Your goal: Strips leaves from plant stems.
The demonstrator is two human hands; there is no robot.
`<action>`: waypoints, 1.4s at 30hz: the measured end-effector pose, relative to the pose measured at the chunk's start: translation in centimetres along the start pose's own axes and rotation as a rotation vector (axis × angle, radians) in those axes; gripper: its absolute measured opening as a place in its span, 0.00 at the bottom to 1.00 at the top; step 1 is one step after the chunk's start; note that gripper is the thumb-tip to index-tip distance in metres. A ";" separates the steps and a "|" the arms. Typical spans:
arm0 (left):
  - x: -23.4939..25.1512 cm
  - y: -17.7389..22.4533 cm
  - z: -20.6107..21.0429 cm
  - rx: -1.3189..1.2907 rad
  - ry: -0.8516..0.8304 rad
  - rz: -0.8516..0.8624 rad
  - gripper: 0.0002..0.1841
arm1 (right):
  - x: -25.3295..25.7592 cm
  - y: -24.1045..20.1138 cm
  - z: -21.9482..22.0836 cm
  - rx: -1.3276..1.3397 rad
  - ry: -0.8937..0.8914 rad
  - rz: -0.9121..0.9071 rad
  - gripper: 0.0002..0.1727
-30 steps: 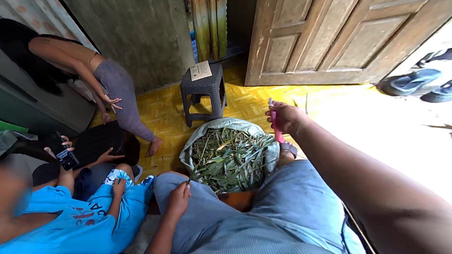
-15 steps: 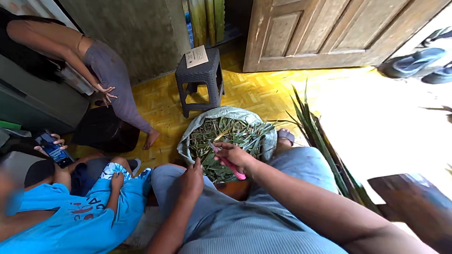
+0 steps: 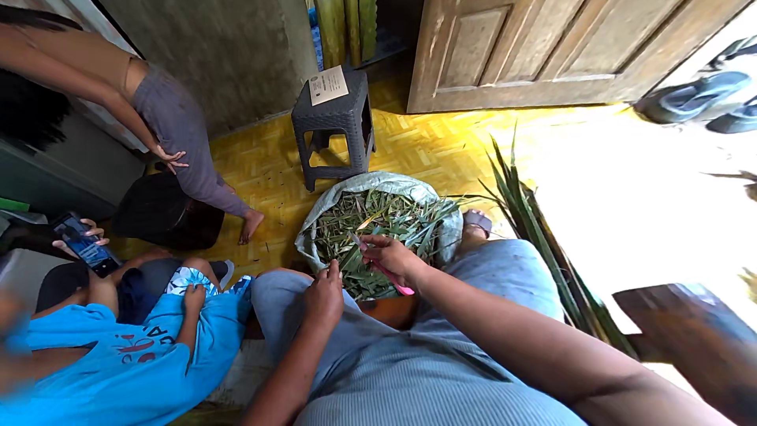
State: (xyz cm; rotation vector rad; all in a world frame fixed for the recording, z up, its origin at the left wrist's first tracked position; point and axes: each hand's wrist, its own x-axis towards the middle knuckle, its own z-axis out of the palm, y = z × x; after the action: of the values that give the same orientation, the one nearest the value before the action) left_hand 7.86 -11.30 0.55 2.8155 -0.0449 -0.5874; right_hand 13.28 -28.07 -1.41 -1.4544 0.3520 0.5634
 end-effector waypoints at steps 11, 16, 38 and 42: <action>-0.2 0.0 0.7 0.006 0.067 0.028 0.25 | 0.4 -0.2 -0.3 0.071 0.080 -0.011 0.19; -0.5 -0.2 0.9 0.009 0.038 0.016 0.25 | 0.8 0.1 -0.5 0.083 0.122 -0.013 0.20; -2.8 -5.3 0.2 -0.202 0.091 0.076 0.21 | 4.1 -3.2 -6.8 0.275 0.264 -0.017 0.23; -3.2 -7.1 0.2 -0.250 0.083 0.058 0.20 | 5.6 -3.7 -9.7 0.320 0.337 -0.020 0.24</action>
State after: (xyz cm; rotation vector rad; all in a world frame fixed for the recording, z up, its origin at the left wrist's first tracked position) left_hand 4.69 -4.24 -0.23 2.5831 -0.0345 -0.4299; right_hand 21.01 -36.88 -2.42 -1.2372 0.6613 0.2286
